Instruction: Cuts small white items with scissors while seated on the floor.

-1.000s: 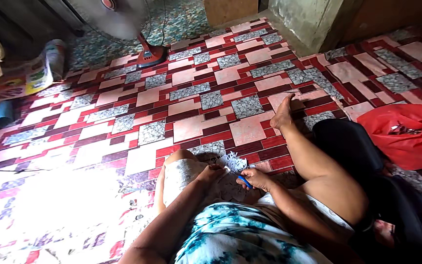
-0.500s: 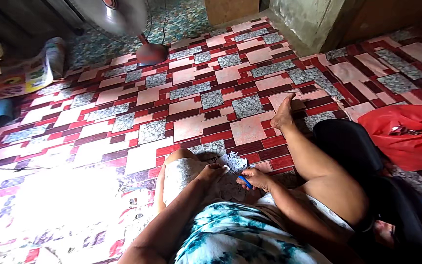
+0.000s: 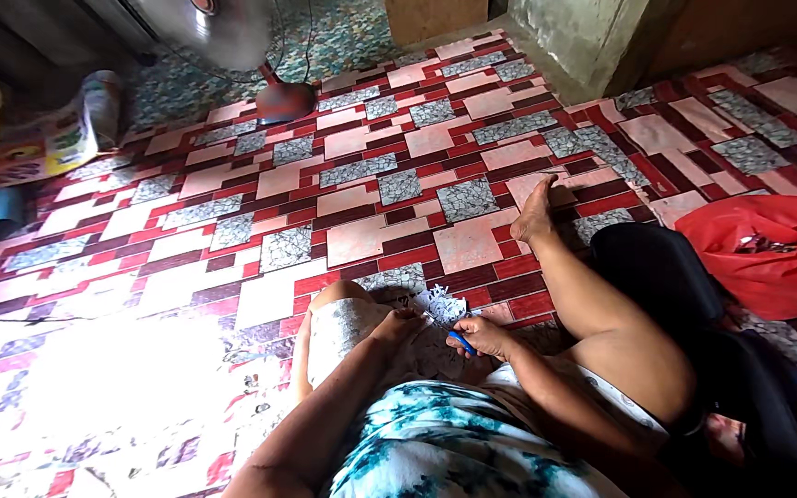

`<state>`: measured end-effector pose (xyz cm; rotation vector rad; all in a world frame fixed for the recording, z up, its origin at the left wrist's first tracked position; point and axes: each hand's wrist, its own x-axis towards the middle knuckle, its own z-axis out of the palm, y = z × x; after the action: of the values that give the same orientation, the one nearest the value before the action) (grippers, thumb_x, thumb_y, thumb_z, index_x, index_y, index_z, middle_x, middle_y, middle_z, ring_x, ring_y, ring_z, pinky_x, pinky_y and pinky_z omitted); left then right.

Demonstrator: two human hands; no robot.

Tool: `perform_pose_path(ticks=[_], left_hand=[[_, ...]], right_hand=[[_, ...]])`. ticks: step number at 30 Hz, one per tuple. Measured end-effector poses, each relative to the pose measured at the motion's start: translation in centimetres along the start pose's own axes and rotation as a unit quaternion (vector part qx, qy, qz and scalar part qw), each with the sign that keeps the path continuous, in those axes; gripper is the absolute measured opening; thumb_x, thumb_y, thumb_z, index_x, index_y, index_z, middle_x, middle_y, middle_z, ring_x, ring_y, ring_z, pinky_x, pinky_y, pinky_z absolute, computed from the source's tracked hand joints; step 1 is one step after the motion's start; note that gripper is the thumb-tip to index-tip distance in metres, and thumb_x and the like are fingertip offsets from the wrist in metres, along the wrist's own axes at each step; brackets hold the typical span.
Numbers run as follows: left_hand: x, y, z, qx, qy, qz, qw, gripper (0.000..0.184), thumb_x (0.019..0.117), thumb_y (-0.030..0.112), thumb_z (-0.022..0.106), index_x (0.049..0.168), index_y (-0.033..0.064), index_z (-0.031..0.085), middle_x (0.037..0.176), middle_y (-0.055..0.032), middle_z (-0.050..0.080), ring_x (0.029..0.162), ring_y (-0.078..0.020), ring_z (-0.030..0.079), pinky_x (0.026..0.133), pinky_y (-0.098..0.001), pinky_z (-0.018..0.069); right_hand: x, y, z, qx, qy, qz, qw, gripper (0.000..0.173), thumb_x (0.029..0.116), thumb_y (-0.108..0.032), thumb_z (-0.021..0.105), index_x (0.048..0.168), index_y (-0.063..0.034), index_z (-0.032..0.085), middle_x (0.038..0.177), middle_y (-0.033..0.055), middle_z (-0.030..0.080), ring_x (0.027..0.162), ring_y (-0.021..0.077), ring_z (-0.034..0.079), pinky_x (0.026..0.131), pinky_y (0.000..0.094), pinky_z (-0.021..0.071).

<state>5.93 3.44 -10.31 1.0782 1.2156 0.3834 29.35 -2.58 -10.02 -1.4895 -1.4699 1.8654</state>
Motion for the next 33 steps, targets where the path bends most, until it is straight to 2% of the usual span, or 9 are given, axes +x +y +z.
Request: perform_pose_path(ticks=[3,7,10,14,16,19,21,25,33], left_hand=[[0.0,0.0,0.0,0.0,-0.001,0.002,1.0,0.007,0.1032,0.01,0.06,0.102,0.0028,0.061,0.079,-0.0015,0.062,0.062,-0.0085,0.059,0.058,-0.0245,0.0525],[-0.2,0.4,-0.4,-0.01,0.001,-0.021,1.0,0.017,0.1035,0.014,0.061,0.112,-0.0002,0.064,0.089,-0.0038,0.067,0.074,-0.0093,0.065,0.071,-0.0278,0.057],[-0.7,0.8,-0.5,-0.031,-0.009,-0.045,0.998,0.014,0.1036,0.012,0.06,0.112,0.0002,0.061,0.083,-0.0043,0.067,0.066,-0.0107,0.065,0.061,-0.0261,0.0573],[-1.0,1.2,-0.1,-0.026,0.001,-0.065,0.998,0.011,0.1032,0.011,0.06,0.109,0.0015,0.059,0.078,-0.004,0.066,0.059,-0.0093,0.062,0.054,-0.0226,0.0527],[-0.9,1.1,-0.1,-0.025,0.007,-0.066,0.997,0.011,0.1034,0.011,0.06,0.109,0.0017,0.06,0.078,-0.004,0.065,0.058,-0.0092,0.061,0.054,-0.0225,0.0524],[-0.7,0.9,-0.2,-0.029,0.008,-0.06,0.998,0.011,0.103,0.012,0.061,0.107,0.0015,0.06,0.077,-0.0039,0.065,0.057,-0.009,0.06,0.052,-0.0225,0.0516],[-0.7,0.8,-0.2,-0.032,0.007,-0.059,0.998,0.011,0.103,0.011,0.061,0.107,0.0015,0.06,0.075,-0.0035,0.064,0.056,-0.009,0.06,0.052,-0.0223,0.0516],[-0.6,0.7,-0.1,-0.03,0.004,-0.065,0.997,0.011,0.102,0.01,0.061,0.108,0.0016,0.059,0.075,-0.0029,0.062,0.056,-0.0089,0.058,0.053,-0.0225,0.0506],[-0.3,0.4,-0.2,-0.026,-0.016,-0.06,0.998,0.007,0.1026,0.009,0.06,0.105,0.0024,0.059,0.074,-0.0023,0.062,0.056,-0.0086,0.057,0.053,-0.0221,0.0502]], right_hand=[[0.1,0.1,0.0,0.013,0.004,-0.005,1.0,0.029,0.0987,-0.025,0.07,0.114,-0.0014,0.063,0.078,-0.0006,0.065,0.061,0.0034,0.058,0.056,0.0196,0.0465],[0.0,0.0,0.0,0.042,0.038,-0.006,0.998,0.029,0.097,-0.02,0.072,0.114,0.0014,0.063,0.078,0.0005,0.065,0.06,0.0043,0.058,0.058,0.02,0.049],[-0.1,-0.1,-0.1,0.047,0.051,-0.006,0.998,0.03,0.0967,-0.019,0.072,0.116,0.002,0.062,0.081,0.0011,0.066,0.062,0.0039,0.059,0.059,0.0199,0.05],[-0.2,-0.1,-0.2,0.046,0.057,-0.021,0.997,0.028,0.0952,-0.012,0.072,0.116,0.0043,0.062,0.086,0.0036,0.067,0.065,0.0046,0.061,0.062,0.0205,0.0526],[-0.3,0.0,-0.4,0.048,0.059,-0.017,0.997,0.028,0.0963,-0.014,0.072,0.116,0.0031,0.062,0.085,0.0029,0.066,0.065,0.0049,0.061,0.061,0.0205,0.0526],[-0.4,0.0,-0.7,0.033,0.035,0.016,0.999,0.031,0.1008,-0.031,0.067,0.116,-0.0039,0.063,0.079,-0.0004,0.066,0.061,0.0045,0.058,0.054,0.0199,0.0446],[-0.3,0.1,-0.6,0.018,0.014,0.029,0.999,0.034,0.1017,-0.036,0.065,0.116,-0.0059,0.062,0.079,-0.0012,0.066,0.062,0.0044,0.058,0.054,0.02,0.0437],[0.0,0.1,-0.3,0.017,0.01,0.022,1.0,0.034,0.1011,-0.033,0.066,0.119,-0.0044,0.062,0.083,0.0004,0.067,0.064,0.005,0.058,0.056,0.0211,0.0443],[0.1,0.1,-0.2,0.022,0.026,0.01,0.999,0.032,0.0993,-0.028,0.069,0.117,-0.0022,0.063,0.079,-0.0005,0.066,0.061,0.0038,0.057,0.055,0.0197,0.0439]])
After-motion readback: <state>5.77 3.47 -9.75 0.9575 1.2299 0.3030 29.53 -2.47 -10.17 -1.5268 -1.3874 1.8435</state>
